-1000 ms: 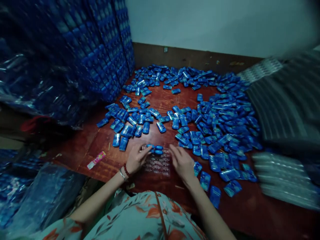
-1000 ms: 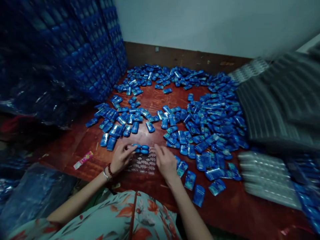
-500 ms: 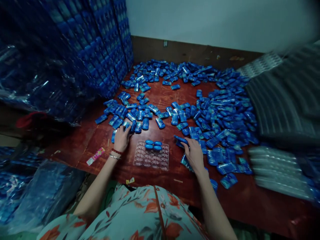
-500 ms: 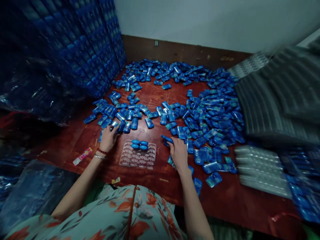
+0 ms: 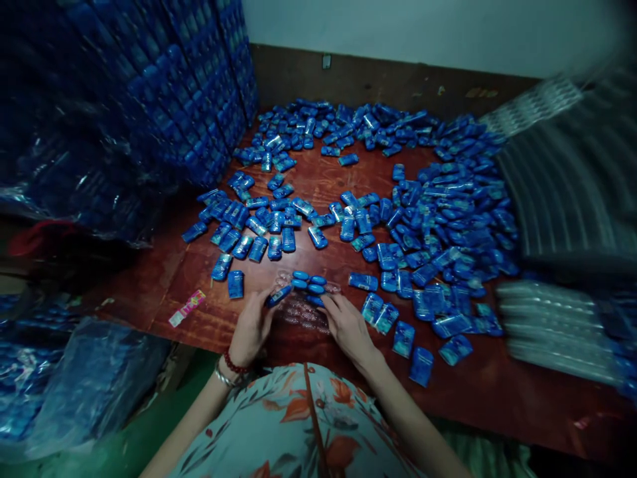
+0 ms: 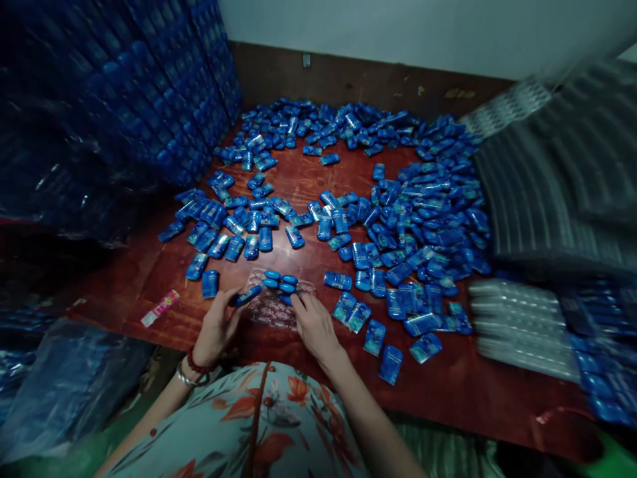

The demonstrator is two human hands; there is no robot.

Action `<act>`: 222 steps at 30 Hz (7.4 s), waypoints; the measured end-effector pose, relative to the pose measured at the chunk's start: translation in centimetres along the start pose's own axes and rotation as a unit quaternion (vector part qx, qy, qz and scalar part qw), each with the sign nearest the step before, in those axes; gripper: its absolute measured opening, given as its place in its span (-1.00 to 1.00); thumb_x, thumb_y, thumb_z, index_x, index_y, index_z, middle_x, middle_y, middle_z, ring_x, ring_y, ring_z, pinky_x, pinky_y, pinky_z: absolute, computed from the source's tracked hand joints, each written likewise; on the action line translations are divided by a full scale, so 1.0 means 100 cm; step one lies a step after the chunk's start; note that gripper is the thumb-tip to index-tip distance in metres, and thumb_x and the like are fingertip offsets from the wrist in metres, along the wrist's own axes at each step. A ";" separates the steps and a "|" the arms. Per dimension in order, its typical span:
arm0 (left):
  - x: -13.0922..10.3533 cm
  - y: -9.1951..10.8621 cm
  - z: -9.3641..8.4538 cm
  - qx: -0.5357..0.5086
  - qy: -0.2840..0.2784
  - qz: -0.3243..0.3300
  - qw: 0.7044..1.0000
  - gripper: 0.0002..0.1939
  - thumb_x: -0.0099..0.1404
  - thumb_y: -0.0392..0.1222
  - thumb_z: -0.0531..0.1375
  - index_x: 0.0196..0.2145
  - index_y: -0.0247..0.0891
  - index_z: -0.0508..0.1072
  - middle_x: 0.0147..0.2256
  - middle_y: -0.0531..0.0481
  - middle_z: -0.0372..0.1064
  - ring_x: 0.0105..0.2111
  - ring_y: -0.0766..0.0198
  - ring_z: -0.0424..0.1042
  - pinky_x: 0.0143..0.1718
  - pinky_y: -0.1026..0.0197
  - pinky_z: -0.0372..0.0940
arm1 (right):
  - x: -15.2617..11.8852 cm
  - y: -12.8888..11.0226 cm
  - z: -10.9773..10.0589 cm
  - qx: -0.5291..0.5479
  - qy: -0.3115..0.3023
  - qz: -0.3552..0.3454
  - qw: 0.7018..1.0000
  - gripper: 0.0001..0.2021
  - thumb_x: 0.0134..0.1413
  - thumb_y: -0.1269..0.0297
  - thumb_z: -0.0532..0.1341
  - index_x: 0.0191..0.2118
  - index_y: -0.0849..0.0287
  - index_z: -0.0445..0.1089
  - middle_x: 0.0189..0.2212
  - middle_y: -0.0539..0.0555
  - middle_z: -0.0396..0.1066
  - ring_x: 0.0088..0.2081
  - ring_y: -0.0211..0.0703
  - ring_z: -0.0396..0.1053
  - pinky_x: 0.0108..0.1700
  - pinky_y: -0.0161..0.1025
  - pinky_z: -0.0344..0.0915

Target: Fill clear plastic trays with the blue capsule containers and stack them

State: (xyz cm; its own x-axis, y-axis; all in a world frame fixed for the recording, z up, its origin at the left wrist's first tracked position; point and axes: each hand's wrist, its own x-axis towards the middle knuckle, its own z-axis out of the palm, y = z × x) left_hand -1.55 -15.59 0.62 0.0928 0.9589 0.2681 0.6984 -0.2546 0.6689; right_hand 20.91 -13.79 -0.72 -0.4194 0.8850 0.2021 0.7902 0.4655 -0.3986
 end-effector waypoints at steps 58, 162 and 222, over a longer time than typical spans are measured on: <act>0.043 -0.007 0.033 0.145 -0.148 0.247 0.946 -0.72 0.33 -0.37 -0.03 -0.05 -0.36 0.35 -0.14 -0.24 0.33 -0.11 0.10 0.31 -0.10 0.02 0.30 | 0.021 0.024 0.019 -0.111 0.072 -0.158 0.979 -0.66 0.24 0.43 -0.01 0.07 0.22 0.33 -0.50 0.05 0.27 -0.37 -0.20 0.24 -0.33 -0.27 0.14; 0.015 0.002 0.013 0.112 -0.189 0.255 0.942 -0.66 0.31 -0.42 -0.08 -0.03 -0.31 0.33 -0.20 -0.20 0.31 -0.23 0.14 0.33 -0.22 0.09 0.37 | 0.009 -0.019 -0.028 -0.128 -0.110 -0.147 0.975 -0.82 0.24 0.43 0.00 -0.17 0.20 0.33 -0.36 0.07 0.29 -0.29 -0.17 0.23 -0.31 -0.26 0.21; 0.011 0.010 0.001 0.096 -0.185 0.244 0.947 -0.68 0.34 -0.36 -0.11 -0.07 -0.33 0.35 -0.21 -0.19 0.33 -0.24 0.18 0.32 -0.24 0.13 0.34 | -0.027 0.004 -0.017 0.280 0.014 0.225 0.933 -0.77 0.12 0.15 0.15 -0.19 0.16 0.40 -0.42 0.03 0.45 -0.43 -0.21 0.38 -0.35 -0.28 0.33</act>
State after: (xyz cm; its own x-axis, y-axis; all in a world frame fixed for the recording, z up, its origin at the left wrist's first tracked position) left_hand -0.68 -14.77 1.52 0.6551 0.7203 0.2281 0.6216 -0.6854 0.3792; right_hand 23.14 -15.94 0.09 -0.0834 0.9934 -0.0787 0.5233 -0.0236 -0.8518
